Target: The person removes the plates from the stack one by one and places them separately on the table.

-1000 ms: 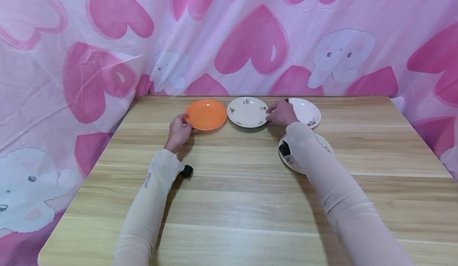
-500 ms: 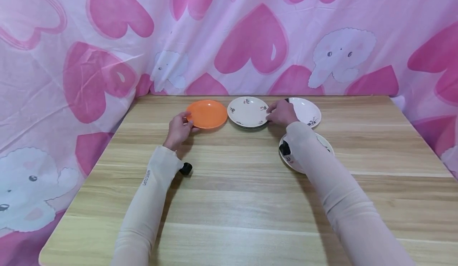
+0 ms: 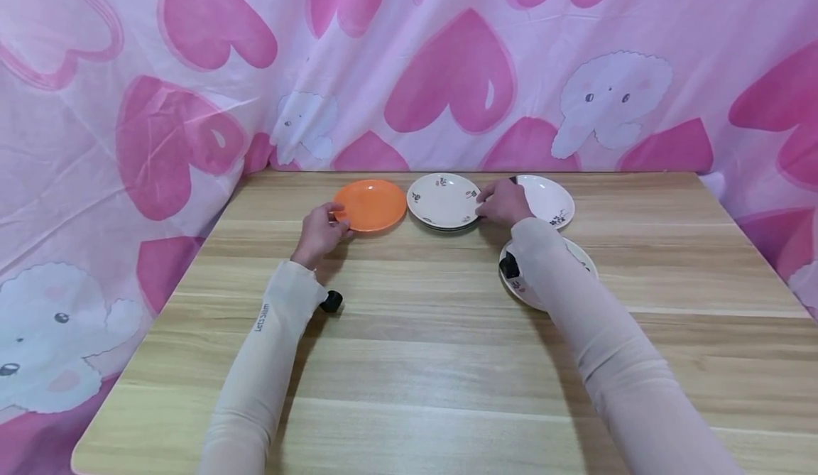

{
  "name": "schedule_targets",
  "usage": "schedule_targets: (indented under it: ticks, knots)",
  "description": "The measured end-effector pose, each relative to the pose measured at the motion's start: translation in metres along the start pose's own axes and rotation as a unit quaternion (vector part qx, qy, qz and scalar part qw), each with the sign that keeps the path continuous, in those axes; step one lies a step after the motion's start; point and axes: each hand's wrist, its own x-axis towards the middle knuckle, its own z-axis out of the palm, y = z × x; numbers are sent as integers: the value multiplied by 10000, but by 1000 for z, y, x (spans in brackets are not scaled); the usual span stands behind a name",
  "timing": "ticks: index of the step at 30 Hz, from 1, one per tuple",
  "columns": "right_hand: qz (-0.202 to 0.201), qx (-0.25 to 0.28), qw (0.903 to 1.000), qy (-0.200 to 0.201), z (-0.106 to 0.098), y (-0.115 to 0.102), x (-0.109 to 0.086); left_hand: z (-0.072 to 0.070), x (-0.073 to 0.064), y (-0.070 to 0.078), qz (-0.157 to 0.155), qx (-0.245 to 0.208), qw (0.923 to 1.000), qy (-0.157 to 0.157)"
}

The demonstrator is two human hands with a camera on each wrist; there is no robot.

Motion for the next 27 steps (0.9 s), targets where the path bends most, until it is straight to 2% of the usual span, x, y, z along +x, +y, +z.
schedule_targets:
  ticks: [3,10,18,27]
  knots:
    - [25,2,10000,-39,0,0,0,-1,-1,0,51,145,9999,-11]
    - [-7,-15,10000,-51,0,1,2,-3,-2,1,310,843,9959,62]
    - [-78,-35,10000,-12,0,2,2,-4,-4,2,213,946,9953,-17]
    - [-88,-61,9999,61,1,3,3,-3,-4,3,258,1070,9939,-110]
